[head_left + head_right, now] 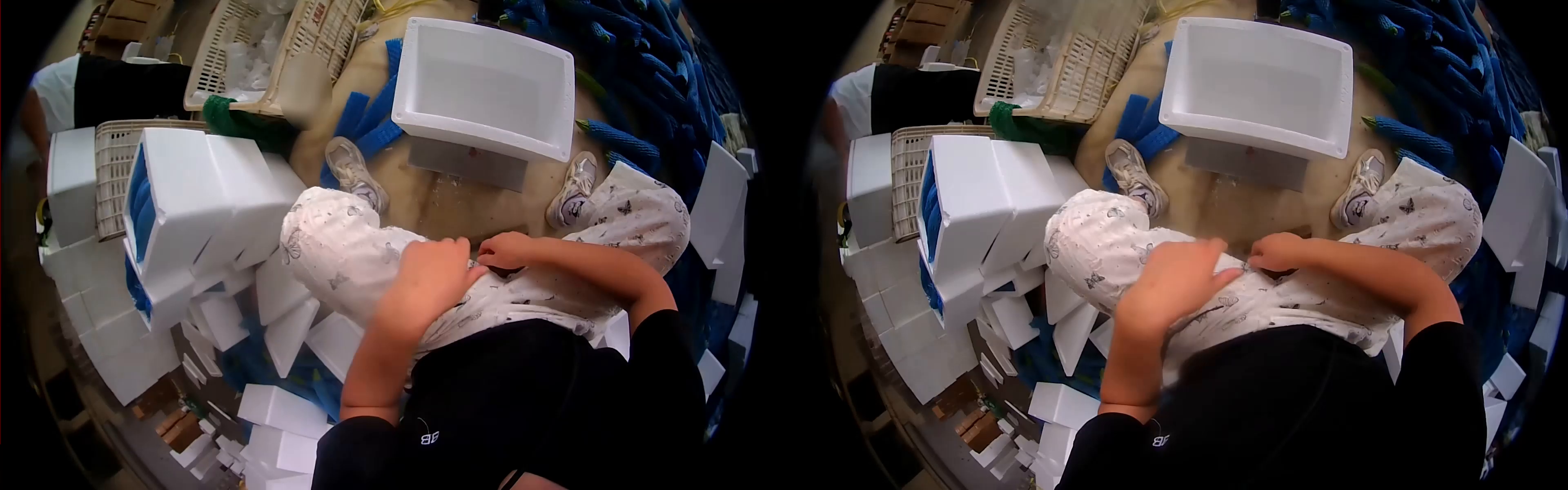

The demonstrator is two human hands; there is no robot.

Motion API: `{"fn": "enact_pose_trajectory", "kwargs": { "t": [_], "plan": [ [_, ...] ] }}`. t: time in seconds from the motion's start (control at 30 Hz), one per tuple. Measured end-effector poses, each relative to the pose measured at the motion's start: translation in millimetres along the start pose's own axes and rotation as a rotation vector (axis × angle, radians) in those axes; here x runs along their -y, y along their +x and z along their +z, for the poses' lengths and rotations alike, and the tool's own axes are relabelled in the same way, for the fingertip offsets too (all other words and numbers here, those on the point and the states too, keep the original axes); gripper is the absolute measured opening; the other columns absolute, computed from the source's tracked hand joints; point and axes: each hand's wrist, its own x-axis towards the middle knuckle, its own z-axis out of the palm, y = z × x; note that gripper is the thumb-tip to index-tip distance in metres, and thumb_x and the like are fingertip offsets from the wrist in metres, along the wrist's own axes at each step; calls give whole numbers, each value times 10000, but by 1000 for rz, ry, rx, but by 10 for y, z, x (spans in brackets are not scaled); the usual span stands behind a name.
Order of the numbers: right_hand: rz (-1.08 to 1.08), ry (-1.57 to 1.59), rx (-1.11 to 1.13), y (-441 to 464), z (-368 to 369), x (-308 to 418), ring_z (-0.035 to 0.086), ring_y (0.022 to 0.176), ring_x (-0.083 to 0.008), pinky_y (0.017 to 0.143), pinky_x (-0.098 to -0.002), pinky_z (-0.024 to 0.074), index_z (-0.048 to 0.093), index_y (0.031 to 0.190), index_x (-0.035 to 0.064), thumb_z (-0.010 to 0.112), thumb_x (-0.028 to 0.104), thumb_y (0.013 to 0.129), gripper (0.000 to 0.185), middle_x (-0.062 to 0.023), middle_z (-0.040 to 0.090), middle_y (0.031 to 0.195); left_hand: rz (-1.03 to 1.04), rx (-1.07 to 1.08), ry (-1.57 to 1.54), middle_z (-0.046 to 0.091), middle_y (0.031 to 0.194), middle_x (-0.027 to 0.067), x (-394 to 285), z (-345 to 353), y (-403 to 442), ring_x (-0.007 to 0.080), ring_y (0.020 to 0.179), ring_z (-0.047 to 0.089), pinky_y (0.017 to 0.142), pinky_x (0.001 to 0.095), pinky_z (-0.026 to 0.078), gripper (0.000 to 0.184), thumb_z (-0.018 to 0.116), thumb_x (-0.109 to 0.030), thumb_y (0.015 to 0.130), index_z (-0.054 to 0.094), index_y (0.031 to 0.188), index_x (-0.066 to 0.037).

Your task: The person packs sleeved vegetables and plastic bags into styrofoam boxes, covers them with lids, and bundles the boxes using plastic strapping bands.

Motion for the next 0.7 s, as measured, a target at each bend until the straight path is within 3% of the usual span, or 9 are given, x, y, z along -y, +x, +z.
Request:
{"fn": "enact_pose_trajectory", "kwargs": {
  "t": [0.1,0.17,0.2,0.23,0.3,0.43,0.53,0.63,0.7],
  "plan": [
    [-9,4,237,376,257,176,595,1052,-325,899,-395,458,596,1174,47,543,443,775,565,-176,625,1145,-31,-723,133,638,1057,177,304,-819,-58,356,916,615,779,407,475,372,601,-285,879,581,1138,-19],
    [17,40,229,454,347,141,597,1051,-326,897,-399,461,605,1160,38,540,456,761,582,-181,628,1138,-81,-979,119,637,1084,131,472,-1176,108,253,960,610,832,338,462,357,580,-301,918,581,1171,-48],
    [33,51,201,484,346,109,599,1049,-327,896,-404,464,615,1146,29,537,469,747,599,-185,631,1131,-55,-1040,-57,634,1035,135,499,-1297,216,294,948,602,806,384,468,369,607,-288,889,573,1128,-9],
    [50,66,220,498,324,66,599,1049,-327,896,-404,464,615,1146,29,537,469,747,599,-185,631,1131,13,-1082,-203,646,1057,99,589,-1329,315,185,948,594,869,304,446,349,589,-288,927,587,1182,-51],
    [168,14,278,468,329,-28,612,1024,-330,876,-416,477,654,1091,38,534,485,732,585,-189,646,1091,-36,-1032,-533,647,1041,125,663,-1324,450,194,948,593,890,314,444,311,576,-211,930,592,1162,-5],
    [198,51,321,430,228,87,635,967,-338,845,-418,496,682,1051,75,558,575,720,613,-182,671,1000,-315,-1111,-497,646,1036,172,856,-1254,702,231,977,599,905,335,442,283,529,-126,909,593,1115,57],
    [165,43,369,448,139,141,640,935,-339,819,-424,502,603,1174,76,560,612,711,710,-192,670,978,-357,-959,-330,652,1026,161,1100,-1372,873,247,948,611,880,349,455,231,570,-109,874,618,1031,53],
    [160,100,378,152,3,381,649,891,-336,782,-427,511,589,1198,91,601,577,708,690,-181,676,950,-400,-831,-539,658,1003,125,1198,-1473,1042,228,918,613,864,335,460,202,611,-80,849,629,1013,38],
    [137,69,303,156,-135,442,654,866,-332,762,-428,515,590,1199,101,623,555,707,670,-172,680,930,-384,-904,-537,659,970,105,1320,-1479,1185,278,888,637,785,340,491,246,702,-116,757,631,975,-28]
  ]
}}
